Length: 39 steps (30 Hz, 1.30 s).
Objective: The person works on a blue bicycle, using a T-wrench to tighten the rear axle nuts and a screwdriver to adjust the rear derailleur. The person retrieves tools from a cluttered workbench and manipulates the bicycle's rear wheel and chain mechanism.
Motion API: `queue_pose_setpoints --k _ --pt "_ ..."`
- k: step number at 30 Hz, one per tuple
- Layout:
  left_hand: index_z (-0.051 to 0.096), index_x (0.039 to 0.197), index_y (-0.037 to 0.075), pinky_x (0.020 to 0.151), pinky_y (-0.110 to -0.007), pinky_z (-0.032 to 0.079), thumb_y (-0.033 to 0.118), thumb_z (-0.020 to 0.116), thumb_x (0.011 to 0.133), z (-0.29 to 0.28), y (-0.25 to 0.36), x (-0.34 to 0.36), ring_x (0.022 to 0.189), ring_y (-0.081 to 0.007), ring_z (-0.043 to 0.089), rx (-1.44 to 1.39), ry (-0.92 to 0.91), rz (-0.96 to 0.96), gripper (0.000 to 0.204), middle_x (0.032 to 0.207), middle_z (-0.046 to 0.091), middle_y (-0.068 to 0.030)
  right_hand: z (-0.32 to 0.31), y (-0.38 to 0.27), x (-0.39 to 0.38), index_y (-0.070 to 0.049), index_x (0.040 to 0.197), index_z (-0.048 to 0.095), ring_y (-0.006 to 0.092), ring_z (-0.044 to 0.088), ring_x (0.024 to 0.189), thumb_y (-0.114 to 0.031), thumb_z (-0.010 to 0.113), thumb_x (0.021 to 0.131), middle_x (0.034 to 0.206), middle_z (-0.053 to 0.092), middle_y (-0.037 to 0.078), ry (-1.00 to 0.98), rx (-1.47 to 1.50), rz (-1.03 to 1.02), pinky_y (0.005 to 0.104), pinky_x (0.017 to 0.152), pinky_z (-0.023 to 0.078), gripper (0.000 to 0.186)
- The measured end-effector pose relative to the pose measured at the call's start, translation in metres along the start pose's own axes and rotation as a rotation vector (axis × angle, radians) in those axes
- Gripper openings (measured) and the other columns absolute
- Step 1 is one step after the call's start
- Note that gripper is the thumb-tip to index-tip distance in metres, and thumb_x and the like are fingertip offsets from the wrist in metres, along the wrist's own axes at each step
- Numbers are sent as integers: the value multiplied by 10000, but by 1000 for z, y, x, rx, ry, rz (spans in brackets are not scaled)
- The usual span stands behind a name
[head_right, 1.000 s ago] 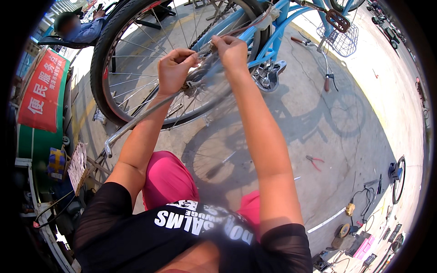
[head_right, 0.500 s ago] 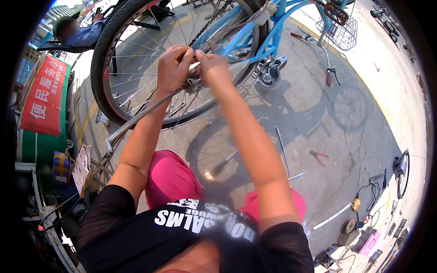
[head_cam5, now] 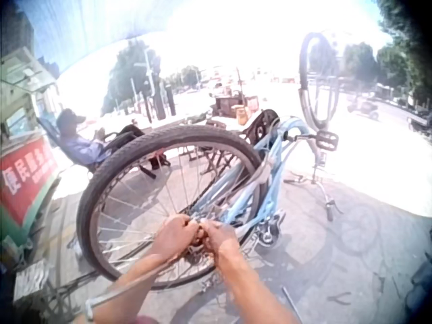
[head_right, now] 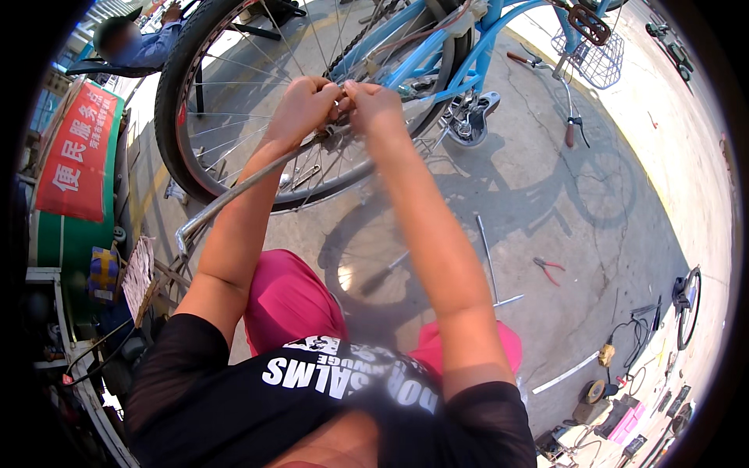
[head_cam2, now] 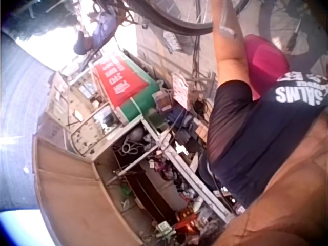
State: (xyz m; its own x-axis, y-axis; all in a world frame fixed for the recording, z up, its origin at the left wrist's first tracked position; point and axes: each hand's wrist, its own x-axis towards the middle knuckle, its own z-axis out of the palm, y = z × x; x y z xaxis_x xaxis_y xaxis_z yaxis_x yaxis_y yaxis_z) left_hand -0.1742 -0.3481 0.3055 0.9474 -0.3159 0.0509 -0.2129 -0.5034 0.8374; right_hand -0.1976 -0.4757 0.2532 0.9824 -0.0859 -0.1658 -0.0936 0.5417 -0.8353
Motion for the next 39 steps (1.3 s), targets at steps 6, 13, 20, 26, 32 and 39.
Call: queue_pose_setpoints --k 6,13,20,26,32,39 --pt "632 795 -18 316 -196 269 149 551 813 -13 -2 7 397 -61 440 -474 -275 -383 186 622 595 -55 -8 -1 -4 -44 841 636 27 349 440 -231 647 877 621 513 -39 -21 -145 -70 185 395 227 190" --pt "584 815 -16 311 -180 286 106 560 839 -20 -2 24 404 -64 434 -685 -386 -596 127 666 598 -74 -8 -5 -8 2 910 675 48 443 590 -210 639 871 696 569 -20 -36 -237 -132 207 530 331 219" --pt "583 810 -8 316 -155 236 85 549 899 -11 6 9 400 -37 371 -624 -311 -545 133 634 557 -25 -8 -12 -19 40 915 675 81 538 727 -188 618 879 803 647 24 4 -275 -127 225 651 412 237" --pt "600 869 -15 337 -171 263 67 527 917 -13 -6 4 400 -37 377 -646 -350 -301 120 653 576 -32 -15 -8 -12 5 926 671 43 442 568 -209 612 891 677 568 -23 -110 -102 -116 213 490 332 225" --pt "600 946 -39 360 -179 314 97 558 911 2 -7 -4 430 -56 462 -623 -226 -113 146 690 613 -65 -17 7 -9 -17 1005 611 38 386 510 -247 601 908 637 468 -54 -201 240 -35 193 440 277 250" --pt "602 972 -41 455 -217 434 138 574 903 -1 -3 -12 495 -95 566 -40 -40 59 194 687 628 -52 -5 7 -8 -45 951 578 49 409 531 -182 647 870 671 476 -43 -112 285 39 186 457 310 173"
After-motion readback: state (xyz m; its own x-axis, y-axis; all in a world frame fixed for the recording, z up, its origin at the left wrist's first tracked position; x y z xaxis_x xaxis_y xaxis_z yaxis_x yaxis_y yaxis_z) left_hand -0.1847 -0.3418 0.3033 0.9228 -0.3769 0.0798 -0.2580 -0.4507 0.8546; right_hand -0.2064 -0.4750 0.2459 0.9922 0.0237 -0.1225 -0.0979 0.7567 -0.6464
